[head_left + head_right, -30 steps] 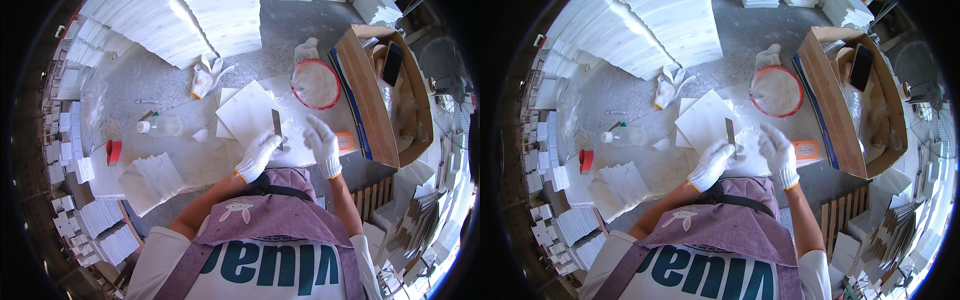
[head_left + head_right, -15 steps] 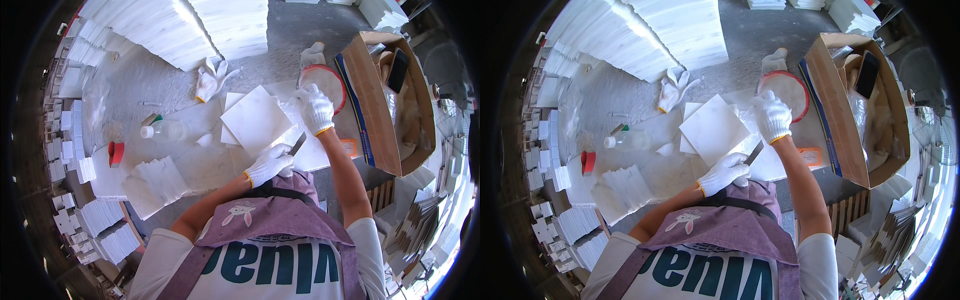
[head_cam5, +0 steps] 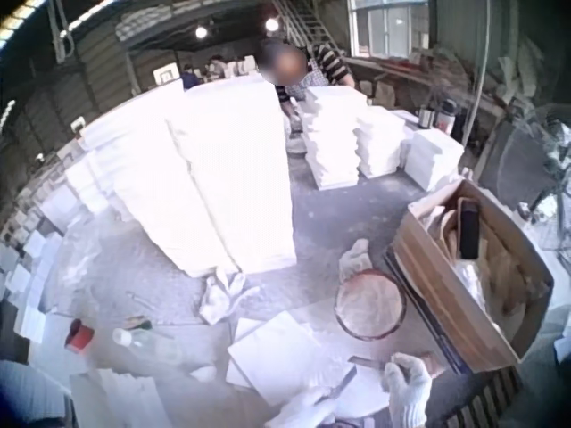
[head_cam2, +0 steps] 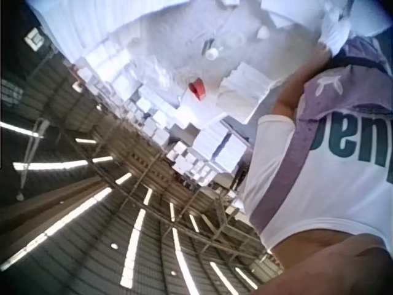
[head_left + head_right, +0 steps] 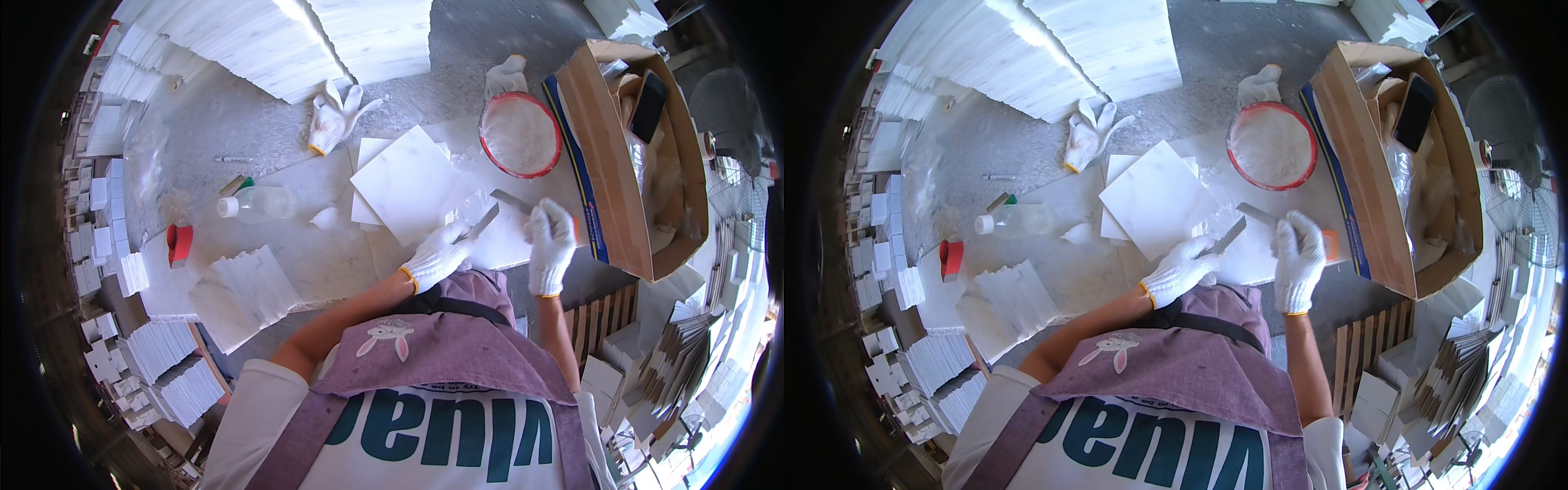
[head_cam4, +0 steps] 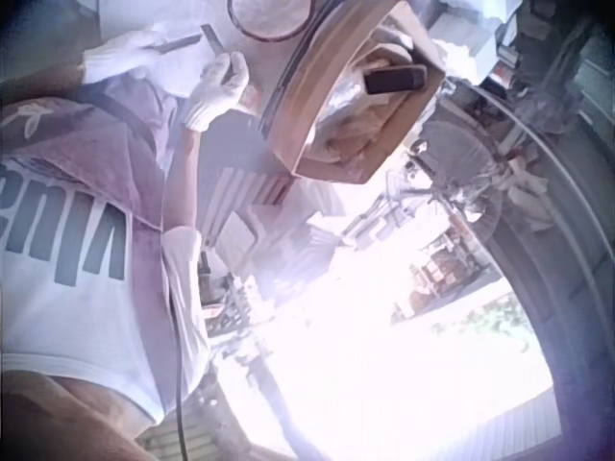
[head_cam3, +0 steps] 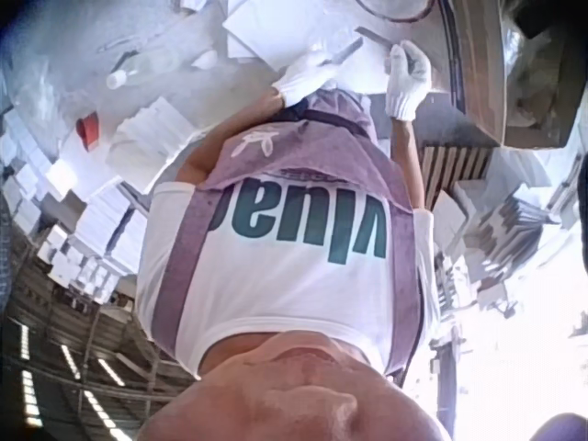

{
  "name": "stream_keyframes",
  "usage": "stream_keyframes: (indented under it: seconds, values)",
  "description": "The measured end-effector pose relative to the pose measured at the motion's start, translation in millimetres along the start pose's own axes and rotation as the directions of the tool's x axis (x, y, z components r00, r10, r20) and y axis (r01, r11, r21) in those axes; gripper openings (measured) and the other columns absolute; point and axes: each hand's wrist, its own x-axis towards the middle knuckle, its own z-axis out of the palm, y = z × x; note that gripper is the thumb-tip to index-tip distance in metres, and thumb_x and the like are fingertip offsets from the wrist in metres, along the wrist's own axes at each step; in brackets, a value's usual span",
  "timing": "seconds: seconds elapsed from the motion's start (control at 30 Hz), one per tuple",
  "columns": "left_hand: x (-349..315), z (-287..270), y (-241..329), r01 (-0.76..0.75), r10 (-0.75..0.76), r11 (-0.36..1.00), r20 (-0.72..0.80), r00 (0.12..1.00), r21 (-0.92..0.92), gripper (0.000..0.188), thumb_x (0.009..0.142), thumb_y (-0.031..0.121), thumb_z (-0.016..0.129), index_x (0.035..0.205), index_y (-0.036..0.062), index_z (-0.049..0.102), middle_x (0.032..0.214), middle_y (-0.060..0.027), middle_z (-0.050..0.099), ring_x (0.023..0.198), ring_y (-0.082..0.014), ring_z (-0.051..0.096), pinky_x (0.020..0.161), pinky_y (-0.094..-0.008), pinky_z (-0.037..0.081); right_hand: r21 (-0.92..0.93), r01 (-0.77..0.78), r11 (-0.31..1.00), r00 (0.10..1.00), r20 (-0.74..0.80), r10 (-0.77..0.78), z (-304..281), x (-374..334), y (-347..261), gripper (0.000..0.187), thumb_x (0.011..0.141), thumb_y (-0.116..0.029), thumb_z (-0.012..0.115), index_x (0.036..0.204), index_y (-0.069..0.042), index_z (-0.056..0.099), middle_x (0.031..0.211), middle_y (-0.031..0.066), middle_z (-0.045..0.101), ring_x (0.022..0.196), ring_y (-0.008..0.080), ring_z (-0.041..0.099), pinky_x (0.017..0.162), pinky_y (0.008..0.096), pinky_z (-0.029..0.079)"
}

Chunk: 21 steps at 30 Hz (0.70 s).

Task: The person scrapes the edges of white square tiles with a metal tool, then wipes the surface with a cloth and rubs the edges with an orange block. The person repeats this sequence on multiple tiles at a workbench in a warehouse.

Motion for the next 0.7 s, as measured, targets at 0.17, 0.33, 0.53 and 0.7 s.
stream_keyframes:
  seconds: [0.17, 0.33, 0.53, 0.7]
  values:
    - [5.7, 9.8, -2.4, 0.122, -0.119, 0.972, 0.024, 0.993, -0.203, 0.029, 0.091, 0.016, 0.060, 0.117, 0.0028, 0.058, 0.092, -0.0053, 0.062, 0.074, -0.0106, 0.062, 0.068, -0.0244, 0.055, -0.050, -0.111, 0.993, 0.992, -0.070, 0.107, 2.7, -30.6, 61.3, 0.014, 0.091, -0.005, 0.063, 0.104, 0.001, 0.061, 0.069, 0.0037, 0.059, 0.058, 0.0076, 0.053, 0.053, 0.0236, 0.044]
    - [0.2, 12.9, 0.6, 0.134, -0.136, 0.933, 0.018, 0.991, -0.335, 0.030, 0.089, 0.015, 0.059, 0.115, 0.0024, 0.055, 0.085, -0.0072, 0.060, 0.066, -0.0138, 0.060, 0.056, -0.0287, 0.052, -0.349, -0.052, 0.936, 0.992, 0.088, 0.088, 1.4, -43.1, 55.1, 0.025, 0.087, -0.007, 0.062, 0.112, -0.001, 0.063, 0.087, 0.0107, 0.068, 0.072, 0.0168, 0.064, 0.068, 0.0314, 0.051]
    - [3.3, 14.6, -4.2, 0.143, -0.147, 0.931, 0.013, 0.989, -0.337, 0.025, 0.088, 0.014, 0.060, 0.109, 0.0008, 0.055, 0.078, -0.0079, 0.059, 0.060, -0.0144, 0.058, 0.052, -0.0289, 0.051, -0.455, 0.135, 0.880, 0.955, 0.296, 0.006, -5.2, -28.2, 69.2, 0.037, 0.088, -0.011, 0.057, 0.124, -0.003, 0.062, 0.108, 0.0191, 0.069, 0.093, 0.0255, 0.068, 0.083, 0.0342, 0.051]
    - [8.3, 16.2, -13.4, 0.108, -0.126, 0.946, -0.040, 0.991, -0.305, 0.021, 0.087, 0.014, 0.061, 0.101, -0.0011, 0.056, 0.076, -0.0087, 0.059, 0.059, -0.0154, 0.058, 0.052, -0.0296, 0.051, -0.426, -0.049, 0.903, 0.899, 0.375, 0.226, 5.2, -44.1, 54.8, 0.040, 0.087, -0.014, 0.057, 0.126, -0.005, 0.062, 0.111, 0.0216, 0.067, 0.103, 0.0321, 0.066, 0.090, 0.0348, 0.049]
